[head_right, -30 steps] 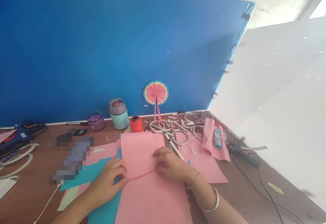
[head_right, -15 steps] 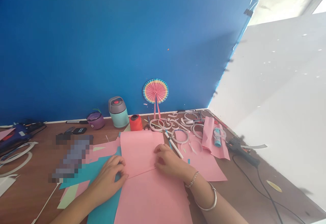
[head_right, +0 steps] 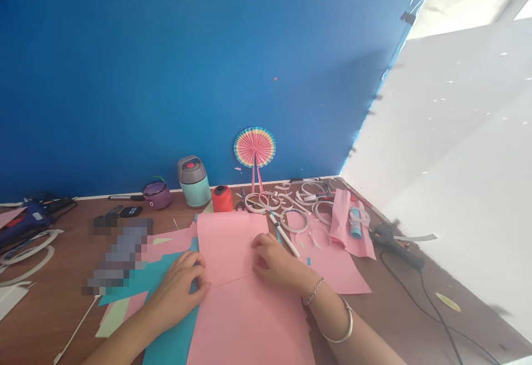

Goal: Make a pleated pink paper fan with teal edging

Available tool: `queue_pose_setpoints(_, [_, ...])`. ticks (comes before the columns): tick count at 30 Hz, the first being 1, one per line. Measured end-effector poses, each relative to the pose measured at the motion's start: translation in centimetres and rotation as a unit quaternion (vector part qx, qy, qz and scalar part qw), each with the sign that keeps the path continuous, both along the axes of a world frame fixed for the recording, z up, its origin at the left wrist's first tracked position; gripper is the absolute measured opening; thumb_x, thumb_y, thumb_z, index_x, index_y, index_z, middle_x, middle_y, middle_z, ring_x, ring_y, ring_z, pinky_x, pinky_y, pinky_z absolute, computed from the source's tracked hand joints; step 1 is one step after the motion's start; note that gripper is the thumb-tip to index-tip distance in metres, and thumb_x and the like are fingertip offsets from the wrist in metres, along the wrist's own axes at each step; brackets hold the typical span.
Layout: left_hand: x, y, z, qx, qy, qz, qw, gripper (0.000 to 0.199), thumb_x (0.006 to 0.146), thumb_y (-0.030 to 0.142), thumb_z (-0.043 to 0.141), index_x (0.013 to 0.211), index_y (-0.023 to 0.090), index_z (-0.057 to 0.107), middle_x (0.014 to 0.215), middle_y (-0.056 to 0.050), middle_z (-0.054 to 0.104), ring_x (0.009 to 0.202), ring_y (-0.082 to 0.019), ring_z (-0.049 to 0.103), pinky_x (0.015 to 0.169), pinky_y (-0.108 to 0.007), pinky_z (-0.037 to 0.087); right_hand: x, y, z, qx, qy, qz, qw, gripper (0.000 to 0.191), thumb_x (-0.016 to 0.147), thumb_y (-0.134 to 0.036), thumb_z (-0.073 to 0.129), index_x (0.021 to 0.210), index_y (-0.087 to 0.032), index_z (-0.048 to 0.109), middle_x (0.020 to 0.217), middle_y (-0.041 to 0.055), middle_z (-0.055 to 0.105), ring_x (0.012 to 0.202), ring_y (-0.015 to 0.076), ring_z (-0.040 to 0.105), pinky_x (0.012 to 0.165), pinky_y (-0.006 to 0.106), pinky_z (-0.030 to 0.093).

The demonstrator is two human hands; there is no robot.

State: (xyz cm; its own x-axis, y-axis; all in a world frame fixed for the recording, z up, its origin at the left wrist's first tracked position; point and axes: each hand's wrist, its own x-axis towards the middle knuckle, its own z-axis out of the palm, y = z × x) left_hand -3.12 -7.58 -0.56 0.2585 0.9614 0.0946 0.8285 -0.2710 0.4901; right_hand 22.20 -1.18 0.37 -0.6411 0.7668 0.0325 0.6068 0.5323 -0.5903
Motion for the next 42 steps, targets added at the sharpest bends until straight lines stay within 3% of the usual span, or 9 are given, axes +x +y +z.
queue_pose_setpoints(4, [0.1, -0.2, 0.3, 0.017, 0.024, -0.004, 1.0, 0.015, 0.076, 0.014, 0.049, 0.062, 0.02, 0.048, 0.085, -0.001, 0.054, 0.088, -0.02, 0.052, 0.08, -0.037, 0.047, 0.0, -0.1, 0.1, 0.024, -0.007, 0.009, 1.0, 0.013, 0.073, -0.007, 0.047, 0.071, -0.019, 0.051, 0.106, 0.0068, 0.052, 0.099, 0.0214, 0.049, 0.088, 0.038, 0.043])
queue_pose_setpoints(7, [0.1, -0.5, 0.4, 0.069, 0.058, -0.025, 0.996, 0.014, 0.076, 0.01, 0.049, 0.08, 0.021, 0.057, 0.089, -0.002, 0.055, 0.092, -0.022, 0.052, 0.089, -0.044, 0.045, -0.3, -0.4, 0.4, 0.051, -0.016, 0.0, 0.999, 0.015, 0.072, -0.006, 0.046, 0.077, -0.02, 0.049, 0.098, 0.006, 0.053, 0.092, 0.0206, 0.049, 0.082, 0.036, 0.043])
queue_pose_setpoints(10, [0.2, -0.8, -0.1, 0.141, 0.098, -0.082, 0.982, 0.051, 0.076, 0.001, 0.044, 0.116, 0.031, 0.056, 0.115, -0.005, 0.054, 0.116, -0.026, 0.044, 0.102, -0.053, 0.035, -0.7, -0.8, 0.5, 0.064, -0.028, -0.02, 0.997, 0.025, 0.065, -0.002, 0.044, 0.083, -0.02, 0.048, 0.093, 0.0049, 0.053, 0.088, 0.0202, 0.048, 0.079, 0.035, 0.043])
queue_pose_setpoints(13, [0.3, -0.8, -0.6, 0.154, 0.138, -0.129, 0.97, 0.069, 0.078, -0.003, 0.041, 0.129, 0.043, 0.047, 0.134, -0.003, 0.045, 0.131, -0.028, 0.032, 0.106, -0.055, 0.03, -1.0, -1.0, 0.5, 0.067, -0.029, -0.024, 0.997, 0.032, 0.061, -0.001, 0.042, 0.087, -0.02, 0.047, 0.096, 0.0049, 0.053, 0.09, 0.0208, 0.047, 0.08, 0.035, 0.042])
queue_pose_setpoints(21, [0.4, -0.5, -0.8, 0.078, 0.133, -0.155, 0.976, 0.061, 0.084, 0.002, 0.044, 0.127, 0.044, 0.049, 0.15, 0.001, 0.03, 0.139, -0.029, 0.021, 0.109, -0.056, 0.025, -1.7, -1.3, -0.3, 0.082, -0.041, -0.05, 0.995, 0.025, 0.063, -0.004, 0.043, 0.082, -0.02, 0.047, 0.094, 0.0046, 0.051, 0.088, 0.0208, 0.045, 0.078, 0.035, 0.04])
queue_pose_setpoints(25, [0.6, -0.5, -0.6, 0.079, 0.13, -0.152, 0.977, 0.06, 0.086, 0.004, 0.044, 0.13, 0.045, 0.046, 0.151, 0.001, 0.028, 0.14, -0.029, 0.018, 0.109, -0.056, 0.027, -2.9, -2.1, -0.9, 0.124, -0.064, -0.099, 0.985, 0.008, 0.079, -0.023, 0.051, 0.085, -0.019, 0.047, 0.096, 0.0062, 0.051, 0.087, 0.0226, 0.044, 0.08, 0.04, 0.038])
queue_pose_setpoints(34, [-0.5, -0.7, 0.7, 0.08, 0.107, -0.166, 0.977, 0.052, 0.078, 0.001, 0.048, 0.115, 0.035, 0.063, 0.149, 0.001, 0.032, 0.139, -0.029, 0.018, 0.111, -0.059, 0.02, -2.2, -2.0, -1.6, 0.121, -0.103, -0.166, 0.973, 0.042, 0.074, -0.047, 0.062, 0.104, -0.02, 0.05, 0.119, 0.0117, 0.049, 0.106, 0.0305, 0.044, 0.087, 0.046, 0.036])
queue_pose_setpoints(38, [-2.0, -0.3, 1.0, 0.025, 0.064, -0.126, 0.99, 0.048, 0.078, 0.003, 0.047, 0.1, 0.038, 0.07, 0.148, 0.006, 0.032, 0.139, -0.032, 0.019, 0.109, -0.059, 0.025, -0.5, -1.0, -1.7, 0.073, -0.137, -0.184, 0.971, 0.069, 0.07, -0.062, 0.059, 0.125, -0.023, 0.044, 0.143, 0.0139, 0.03, 0.132, 0.0367, 0.022, 0.101, 0.053, 0.025])
queue_pose_setpoints(42, [-2.5, 0.1, 0.9, -0.017, 0.032, -0.113, 0.993, 0.044, 0.079, 0.007, 0.049, 0.099, 0.039, 0.071, 0.149, 0.006, 0.03, 0.139, -0.033, 0.017, 0.107, -0.06, 0.027, 0.0, -0.4, -2.2, 0.04, -0.162, -0.184, 0.969, 0.09, 0.07, -0.067, 0.055, 0.142, -0.02, 0.028, 0.152, 0.0133, 0.014, 0.139, 0.0369, 0.007, 0.107, 0.054, 0.019])
